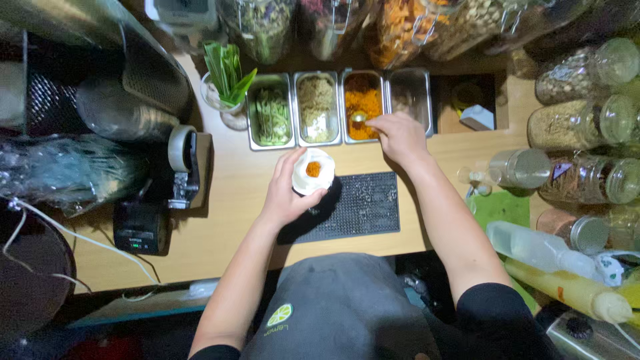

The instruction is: The person prepares tea by adding various ingredients from jars and containers into a small cup, including spices, herbs, and liquid from a bottle.

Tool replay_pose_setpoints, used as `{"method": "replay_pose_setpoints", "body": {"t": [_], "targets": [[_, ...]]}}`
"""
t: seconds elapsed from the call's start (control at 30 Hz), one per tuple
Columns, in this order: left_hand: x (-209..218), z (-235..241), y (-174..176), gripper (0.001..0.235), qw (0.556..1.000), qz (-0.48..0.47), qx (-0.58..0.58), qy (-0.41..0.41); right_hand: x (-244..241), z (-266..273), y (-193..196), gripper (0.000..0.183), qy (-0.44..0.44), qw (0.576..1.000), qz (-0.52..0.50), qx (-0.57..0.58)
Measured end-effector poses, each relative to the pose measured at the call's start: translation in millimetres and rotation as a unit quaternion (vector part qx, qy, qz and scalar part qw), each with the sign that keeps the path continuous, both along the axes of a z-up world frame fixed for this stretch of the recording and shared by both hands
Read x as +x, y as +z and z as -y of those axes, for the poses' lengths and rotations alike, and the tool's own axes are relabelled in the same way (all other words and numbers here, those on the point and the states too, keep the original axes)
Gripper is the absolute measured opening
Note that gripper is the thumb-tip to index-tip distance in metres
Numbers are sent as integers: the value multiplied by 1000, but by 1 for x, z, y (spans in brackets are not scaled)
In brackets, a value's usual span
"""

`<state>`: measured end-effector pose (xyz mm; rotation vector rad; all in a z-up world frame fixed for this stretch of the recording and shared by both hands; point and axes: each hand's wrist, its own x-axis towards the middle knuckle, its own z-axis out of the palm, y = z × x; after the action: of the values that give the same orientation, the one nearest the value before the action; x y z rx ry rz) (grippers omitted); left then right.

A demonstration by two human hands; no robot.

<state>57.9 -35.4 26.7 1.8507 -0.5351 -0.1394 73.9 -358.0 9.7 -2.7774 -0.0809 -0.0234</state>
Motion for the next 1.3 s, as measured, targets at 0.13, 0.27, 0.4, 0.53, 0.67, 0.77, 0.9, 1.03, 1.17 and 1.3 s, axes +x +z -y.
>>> {"method": "replay_pose_setpoints", "body": {"t": [0.13, 0.27, 0.4, 0.53, 0.67, 0.77, 0.9, 1.03, 1.17, 1.3], "targets": [[7, -1, 6, 90, 999, 11, 25, -18, 16, -2, 12, 22, 30, 991, -75, -102], [9, 0, 3, 90, 999, 3, 32, -22, 24, -9, 9, 26, -44, 988, -132, -69], [9, 3, -1, 91, 999, 11, 35, -12, 31, -8, -13, 28, -90, 988, -123, 18], [9, 3, 1, 91, 999, 3, 29, -18, 29, 5, -14, 27, -51, 989, -102, 97], [6, 3, 3, 92, 1000, -1, 18, -17, 17, 15, 6, 26, -8, 988, -139, 72], [4, 3, 2, 92, 1000, -1, 12, -17, 6, 7, 7, 25, 6, 987, -149, 58], [5, 2, 5, 92, 999, 2, 12, -37, 14, 8, -7, 24, -28, 993, -77, 84], [7, -5, 19, 94, 998, -27, 36, -42, 15, 14, -25, 28, -203, 909, -135, 337], [4, -2, 21, 96, 998, 20, 59, -9, 6, 25, -33, 29, -257, 852, -99, 446], [2, 7, 16, 89, 1000, 11, 16, 18, -11, 30, -24, 29, -297, 814, -46, 498]]}}
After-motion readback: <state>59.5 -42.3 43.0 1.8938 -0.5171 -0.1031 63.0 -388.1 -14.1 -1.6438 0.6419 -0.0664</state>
